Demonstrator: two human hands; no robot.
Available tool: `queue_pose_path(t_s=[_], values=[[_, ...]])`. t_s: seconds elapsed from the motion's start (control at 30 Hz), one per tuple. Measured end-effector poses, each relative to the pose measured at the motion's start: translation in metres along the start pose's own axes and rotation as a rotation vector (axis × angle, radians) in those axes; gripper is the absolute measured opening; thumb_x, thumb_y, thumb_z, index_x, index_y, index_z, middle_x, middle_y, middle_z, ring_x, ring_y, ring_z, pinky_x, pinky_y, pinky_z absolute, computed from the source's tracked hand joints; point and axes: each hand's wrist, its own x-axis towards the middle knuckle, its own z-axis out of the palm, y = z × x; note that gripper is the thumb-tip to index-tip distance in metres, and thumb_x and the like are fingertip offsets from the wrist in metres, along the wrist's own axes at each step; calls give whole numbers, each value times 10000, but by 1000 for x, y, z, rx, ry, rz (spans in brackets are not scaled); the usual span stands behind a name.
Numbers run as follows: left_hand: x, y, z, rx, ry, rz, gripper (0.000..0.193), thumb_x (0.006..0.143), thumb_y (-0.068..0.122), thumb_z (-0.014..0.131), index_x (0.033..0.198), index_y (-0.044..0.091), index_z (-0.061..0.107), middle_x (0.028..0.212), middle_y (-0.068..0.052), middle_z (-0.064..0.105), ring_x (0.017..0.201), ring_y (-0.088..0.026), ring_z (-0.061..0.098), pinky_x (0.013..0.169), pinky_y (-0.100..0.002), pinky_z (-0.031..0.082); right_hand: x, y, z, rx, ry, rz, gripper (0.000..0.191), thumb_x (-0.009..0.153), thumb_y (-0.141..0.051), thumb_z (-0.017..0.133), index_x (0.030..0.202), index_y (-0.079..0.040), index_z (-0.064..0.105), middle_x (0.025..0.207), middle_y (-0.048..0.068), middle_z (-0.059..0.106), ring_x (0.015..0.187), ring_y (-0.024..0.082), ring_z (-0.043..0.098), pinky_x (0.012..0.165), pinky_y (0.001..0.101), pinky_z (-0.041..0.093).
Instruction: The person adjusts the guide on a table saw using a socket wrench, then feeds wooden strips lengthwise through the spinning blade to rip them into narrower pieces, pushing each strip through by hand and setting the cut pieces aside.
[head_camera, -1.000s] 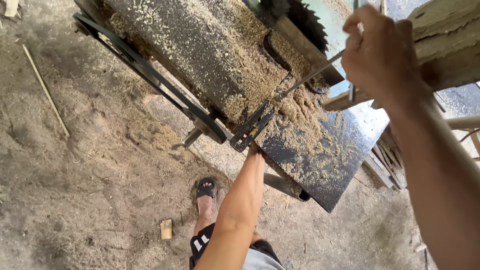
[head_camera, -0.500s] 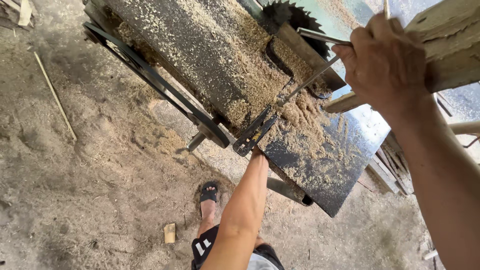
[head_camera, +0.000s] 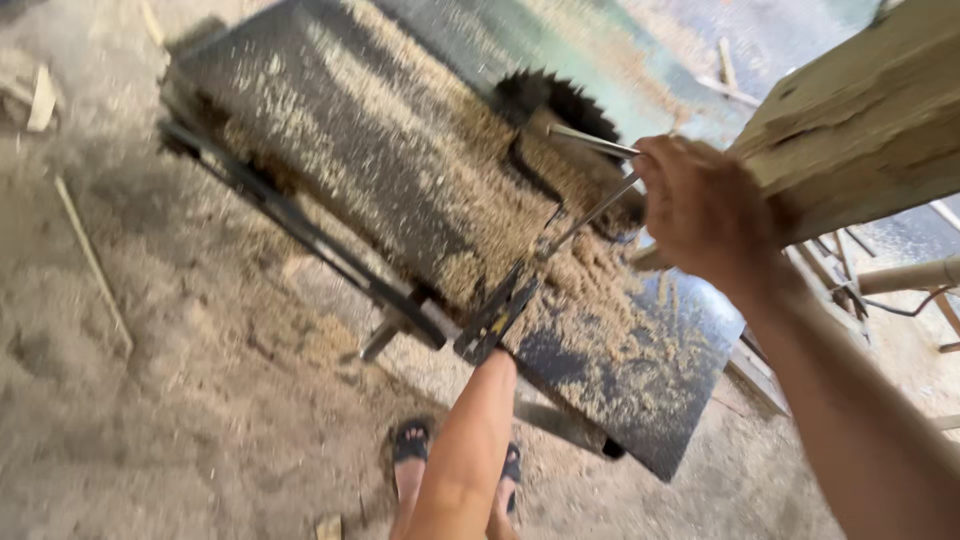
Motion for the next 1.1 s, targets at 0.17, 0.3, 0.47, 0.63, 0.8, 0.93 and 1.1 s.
queue_pose_path(t_s=[0.17, 0.3, 0.47, 0.63, 0.8, 0.93, 1.1], values=[[2, 5, -7, 11, 19, -9, 583, 1028, 537, 340, 1324, 75, 535, 1224, -138, 580, 1107, -313, 542, 905, -494, 461, 22, -21, -8, 39, -412, 710, 308, 1131, -267, 412, 1403, -131, 453, 672, 118, 614, 502, 254, 550, 461, 417, 459], [6, 6, -11, 25, 19, -17, 568, 1032, 525, 340, 1312, 71, 535, 1203, -139, 583, 1086, -309, 546, 886, -489, 465, 24, -24, -8, -98, 5, 6, 204, 1057, -152, 471, 1253, -98, 473, 857, 68, 678, 608, 144, 575, 460, 327, 484], [9, 3, -12, 15, 11, -33, 549, 1038, 509, 340, 1297, 66, 535, 1176, -141, 586, 1061, -305, 551, 863, -483, 472, 31, -7, -7, 192, -403, 791, 531, 1026, -93, 477, 1533, -187, 348, 776, 93, 646, 489, 182, 559, 436, 349, 526], [5, 2, -9, 23, 6, -35, 531, 1044, 493, 340, 1282, 60, 536, 1149, -142, 590, 1035, -301, 555, 841, -477, 478, 28, 15, -16, -114, -565, 318, 444, 989, -60, 520, 1428, -127, 515, 779, 109, 684, 556, 176, 608, 532, 296, 551], [4, 0, -9, 34, 20, -38, 513, 1050, 477, 340, 1267, 55, 536, 1123, -143, 594, 1009, -296, 560, 818, -471, 484, 16, 40, -32, -797, -193, -511, 464, 778, -229, 634, 1240, -271, 616, 1345, 73, 658, 1268, 259, 597, 1078, 444, 385], [4, -6, -12, 44, 27, -33, 499, 1054, 464, 341, 1256, 51, 537, 1101, -144, 597, 988, -293, 563, 799, -466, 489, 25, 38, -31, -1138, -775, -632, 113, 931, -171, 651, 998, -261, 672, 1319, -11, 589, 1420, 271, 457, 1245, 491, 180], [4, -10, -14, 61, 38, -30, 483, 1060, 448, 341, 1241, 46, 537, 1074, -146, 600, 963, -288, 568, 776, -460, 495, 28, 36, -44, -771, -712, -263, 365, 986, -552, 560, 874, -236, 705, 1033, -45, 675, 1179, 169, 604, 1314, 469, 174]])
